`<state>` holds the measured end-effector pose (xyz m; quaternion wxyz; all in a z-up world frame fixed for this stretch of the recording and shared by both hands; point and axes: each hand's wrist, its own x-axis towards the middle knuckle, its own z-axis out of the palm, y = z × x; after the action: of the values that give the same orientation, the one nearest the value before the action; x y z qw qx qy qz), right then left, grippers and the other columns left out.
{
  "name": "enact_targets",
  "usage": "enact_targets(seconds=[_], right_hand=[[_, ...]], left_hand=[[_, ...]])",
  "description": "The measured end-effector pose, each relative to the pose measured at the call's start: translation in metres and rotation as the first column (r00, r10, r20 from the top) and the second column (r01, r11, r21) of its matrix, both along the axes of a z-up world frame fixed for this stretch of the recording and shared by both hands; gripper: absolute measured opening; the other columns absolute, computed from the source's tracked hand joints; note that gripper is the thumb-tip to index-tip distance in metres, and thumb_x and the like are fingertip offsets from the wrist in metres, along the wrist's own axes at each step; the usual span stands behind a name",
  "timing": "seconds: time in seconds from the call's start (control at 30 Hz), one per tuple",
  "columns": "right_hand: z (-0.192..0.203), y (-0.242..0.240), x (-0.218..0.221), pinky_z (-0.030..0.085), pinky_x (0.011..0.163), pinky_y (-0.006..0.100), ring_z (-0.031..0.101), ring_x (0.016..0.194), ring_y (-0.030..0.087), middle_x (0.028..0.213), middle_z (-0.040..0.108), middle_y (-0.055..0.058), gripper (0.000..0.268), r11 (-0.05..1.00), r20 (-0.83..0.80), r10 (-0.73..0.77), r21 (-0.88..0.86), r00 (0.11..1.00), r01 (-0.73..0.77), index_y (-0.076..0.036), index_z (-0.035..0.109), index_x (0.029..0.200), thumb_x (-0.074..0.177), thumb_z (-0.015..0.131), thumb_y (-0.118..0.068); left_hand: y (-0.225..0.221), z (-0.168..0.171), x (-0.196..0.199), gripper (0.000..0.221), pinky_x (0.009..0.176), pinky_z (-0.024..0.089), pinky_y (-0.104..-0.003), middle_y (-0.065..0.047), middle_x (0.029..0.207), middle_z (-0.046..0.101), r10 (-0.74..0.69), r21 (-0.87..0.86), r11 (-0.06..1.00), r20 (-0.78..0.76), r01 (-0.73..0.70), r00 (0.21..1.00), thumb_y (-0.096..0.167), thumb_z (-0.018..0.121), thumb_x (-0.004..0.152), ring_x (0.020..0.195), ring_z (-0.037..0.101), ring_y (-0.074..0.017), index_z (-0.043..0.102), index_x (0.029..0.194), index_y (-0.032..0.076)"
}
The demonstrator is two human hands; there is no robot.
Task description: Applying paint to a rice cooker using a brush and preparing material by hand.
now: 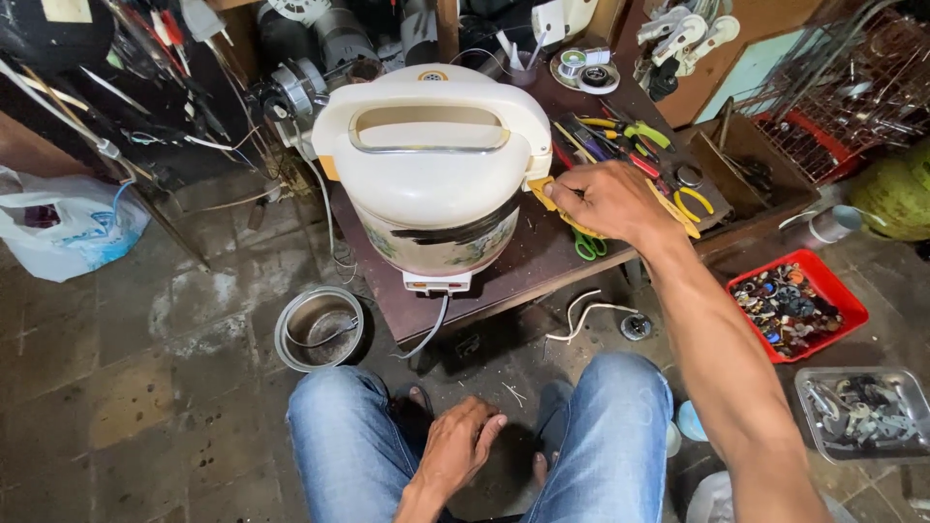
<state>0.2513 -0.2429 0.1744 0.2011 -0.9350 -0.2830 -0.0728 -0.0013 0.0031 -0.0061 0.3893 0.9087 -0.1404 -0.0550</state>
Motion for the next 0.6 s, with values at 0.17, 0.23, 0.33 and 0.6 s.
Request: enact_targets(seconds=[0.17,0.23,0.33,0.6], right_hand=[[-0.003,-0.002,-0.008,0.034,0.055,0.045,0.051,0.059,0.028,0.068,0.060,0.004,0.042,0.999,0.012,-0.042,-0.032,0.999,0.042,-0.011,0.061,0.074,0.105,0.047,-0.036],[-0.001,-0.006,-0.018,0.033,0.056,0.044,0.044,0.056,0.025,0.060,0.049,0.006,0.047,0.999,-0.022,-0.026,-0.042,0.999,0.025,-0.007,0.054,0.069,0.107,0.047,-0.033],[-0.008,-0.015,-0.062,0.060,0.076,0.040,0.068,0.062,0.017,0.069,0.070,0.004,0.040,0.987,-0.248,-0.134,0.059,0.960,0.153,-0.014,0.067,0.084,0.107,0.043,-0.036],[-0.096,-0.024,-0.183,0.043,0.043,0.028,0.055,0.050,0.011,0.064,0.062,0.001,0.022,0.780,-0.538,-0.278,0.357,0.796,0.514,-0.016,0.056,0.091,0.101,0.050,-0.034]], left_hand=[[-0.002,-0.004,-0.001,0.031,0.066,0.048,-0.044,-0.006,0.083,0.062,-0.005,0.025,1.000,0.013,0.004,1.000,0.035,0.057,0.101,0.076,0.063,-0.0290,0.067,0.089,0.008],[-0.001,0.003,-0.001,0.029,0.067,0.050,-0.043,-0.005,0.087,0.066,-0.005,0.003,1.000,0.017,0.005,1.000,0.033,0.057,0.101,0.080,0.066,-0.0275,0.070,0.096,0.007],[-0.001,0.000,0.000,0.029,0.069,0.050,-0.044,-0.005,0.087,0.064,0.002,0.024,1.000,-0.020,-0.001,1.000,0.034,0.056,0.101,0.081,0.065,-0.0288,0.069,0.097,0.009],[-0.016,0.001,0.000,0.030,0.070,0.050,-0.041,-0.003,0.088,0.066,-0.047,-0.042,0.998,-0.040,0.045,0.998,0.035,0.054,0.101,0.082,0.065,-0.0268,0.070,0.095,0.011]])
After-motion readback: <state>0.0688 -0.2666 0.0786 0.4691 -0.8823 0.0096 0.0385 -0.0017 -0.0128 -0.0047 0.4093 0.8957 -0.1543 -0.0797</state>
